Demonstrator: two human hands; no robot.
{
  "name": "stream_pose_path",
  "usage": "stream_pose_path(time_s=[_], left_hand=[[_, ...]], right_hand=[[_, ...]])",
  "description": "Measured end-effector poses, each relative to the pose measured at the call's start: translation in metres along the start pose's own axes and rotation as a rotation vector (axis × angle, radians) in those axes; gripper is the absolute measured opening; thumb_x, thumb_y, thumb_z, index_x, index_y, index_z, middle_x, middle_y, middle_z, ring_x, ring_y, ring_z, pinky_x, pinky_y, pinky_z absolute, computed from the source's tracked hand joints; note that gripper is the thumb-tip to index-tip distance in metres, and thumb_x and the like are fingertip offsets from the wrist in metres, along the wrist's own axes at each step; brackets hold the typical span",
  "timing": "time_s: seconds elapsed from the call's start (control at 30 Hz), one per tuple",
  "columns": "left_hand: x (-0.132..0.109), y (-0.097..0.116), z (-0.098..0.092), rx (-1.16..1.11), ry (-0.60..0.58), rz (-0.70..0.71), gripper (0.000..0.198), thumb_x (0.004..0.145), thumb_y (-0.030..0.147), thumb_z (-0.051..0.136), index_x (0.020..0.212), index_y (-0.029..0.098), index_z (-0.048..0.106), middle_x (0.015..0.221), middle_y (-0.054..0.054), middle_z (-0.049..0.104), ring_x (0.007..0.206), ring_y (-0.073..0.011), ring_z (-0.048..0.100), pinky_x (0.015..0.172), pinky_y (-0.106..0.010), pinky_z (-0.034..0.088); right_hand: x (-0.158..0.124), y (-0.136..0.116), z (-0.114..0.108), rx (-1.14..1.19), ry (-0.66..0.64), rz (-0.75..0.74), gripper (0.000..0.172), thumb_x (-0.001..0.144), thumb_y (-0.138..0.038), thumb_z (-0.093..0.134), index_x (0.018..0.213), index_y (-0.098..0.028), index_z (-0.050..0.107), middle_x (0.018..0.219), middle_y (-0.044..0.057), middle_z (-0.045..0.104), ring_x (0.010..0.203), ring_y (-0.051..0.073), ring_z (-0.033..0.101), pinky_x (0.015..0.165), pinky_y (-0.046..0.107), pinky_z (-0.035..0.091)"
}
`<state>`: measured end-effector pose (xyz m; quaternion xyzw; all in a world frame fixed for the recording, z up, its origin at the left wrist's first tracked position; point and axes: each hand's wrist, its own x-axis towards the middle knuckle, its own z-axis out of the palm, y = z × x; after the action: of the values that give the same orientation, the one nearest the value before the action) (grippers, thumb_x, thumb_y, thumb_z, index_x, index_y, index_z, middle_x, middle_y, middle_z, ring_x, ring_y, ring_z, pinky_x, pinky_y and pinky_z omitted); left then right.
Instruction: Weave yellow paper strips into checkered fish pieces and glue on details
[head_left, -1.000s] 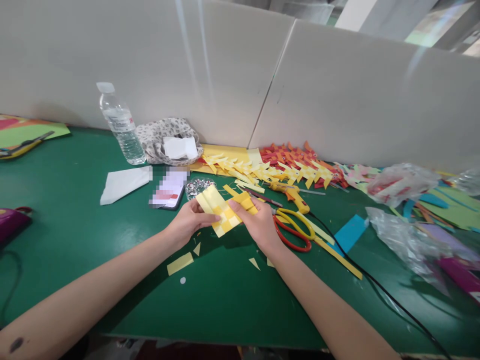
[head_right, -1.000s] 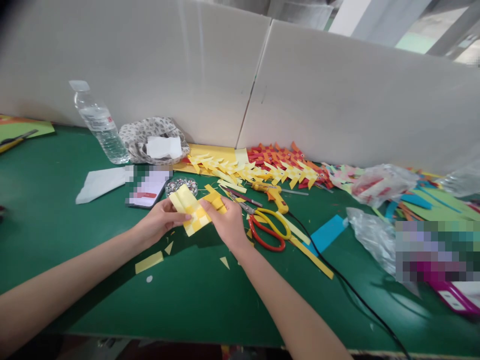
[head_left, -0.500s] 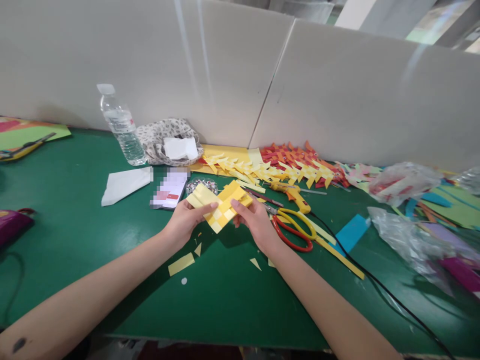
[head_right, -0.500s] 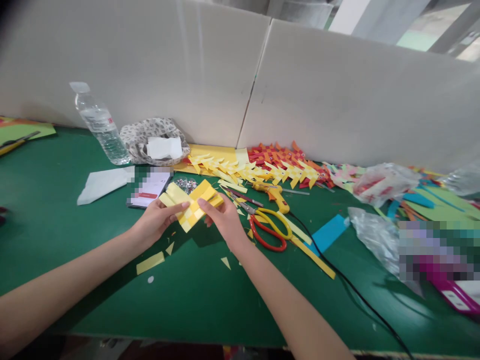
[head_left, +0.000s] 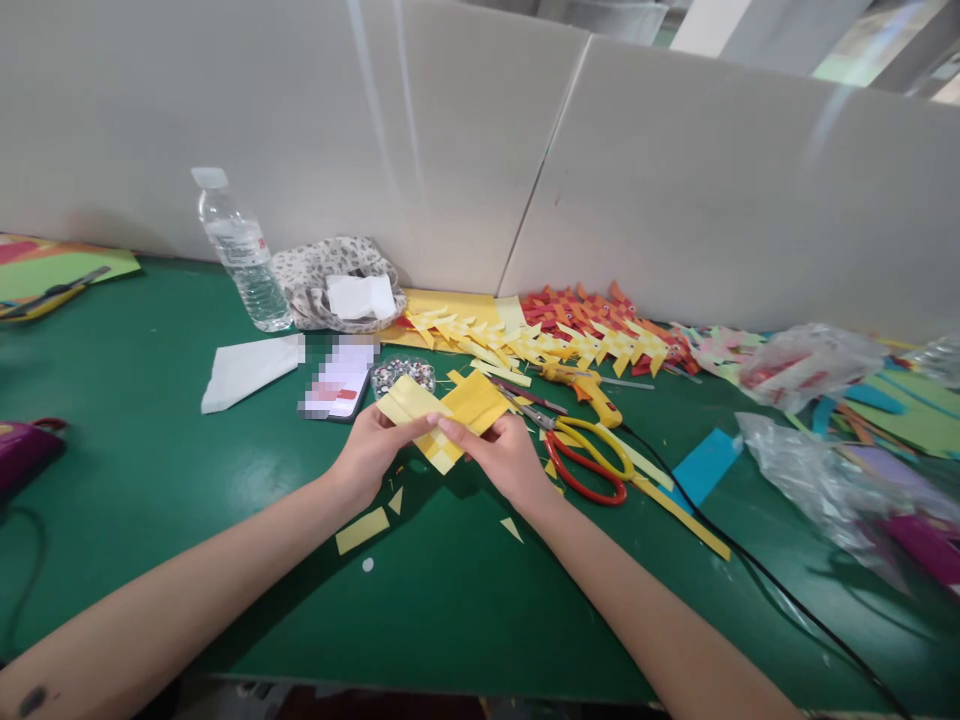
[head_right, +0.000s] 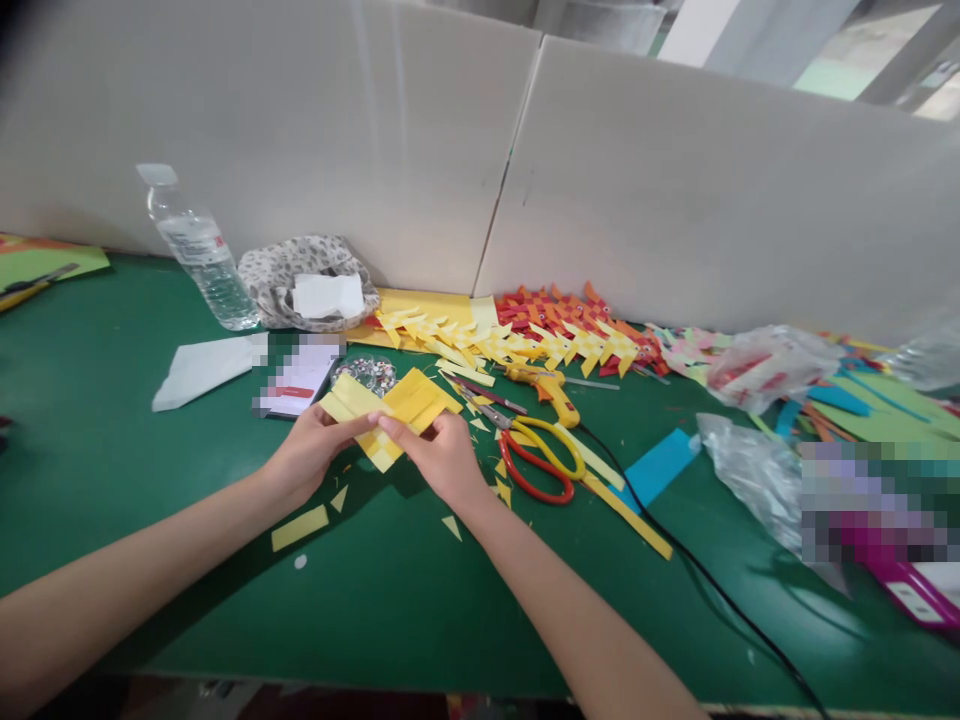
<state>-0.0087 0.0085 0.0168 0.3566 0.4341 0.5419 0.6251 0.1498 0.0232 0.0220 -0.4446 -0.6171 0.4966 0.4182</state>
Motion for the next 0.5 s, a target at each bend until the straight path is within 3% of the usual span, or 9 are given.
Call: stream_pose_path(time_s=[0.1,0.33,0.5], left_hand=[[-0.001,0.001,0.001,-0.005,-0.005,-0.026,0.039,0.063,0.029,0.079,0.096,0.013,0.066,0.098,-0.01,0.071,0.082,-0.0192,0.067,0.077,-0.03,0.054],[0.005,0.005,-0.003,-0.049,0.103,0.08,0.026,0.066,0.036,0.075,0.083,0.017,0.069,0.084,-0.001,0.068,0.073,-0.0096,0.061,0.066,-0.018,0.05],[0.01,0.001,-0.008,-0.046,0.133,0.058,0.027,0.062,0.035,0.078,0.082,0.019,0.071,0.085,-0.001,0.068,0.073,-0.0092,0.061,0.065,-0.018,0.05]], right_hand=[[0.0,-0.001,-0.001,-0.028,-0.007,-0.011,0.034,0.07,-0.042,0.068,0.097,-0.02,0.069,0.091,0.006,0.071,0.081,0.021,0.066,0.063,0.028,0.053],[0.004,0.002,-0.005,-0.045,0.024,0.024,0.036,0.069,-0.04,0.069,0.098,-0.018,0.069,0.095,0.007,0.072,0.083,0.023,0.067,0.065,0.031,0.054],[0.004,0.001,-0.005,-0.027,0.046,0.047,0.039,0.069,-0.039,0.07,0.1,-0.016,0.068,0.098,0.009,0.071,0.083,0.023,0.067,0.065,0.03,0.054]])
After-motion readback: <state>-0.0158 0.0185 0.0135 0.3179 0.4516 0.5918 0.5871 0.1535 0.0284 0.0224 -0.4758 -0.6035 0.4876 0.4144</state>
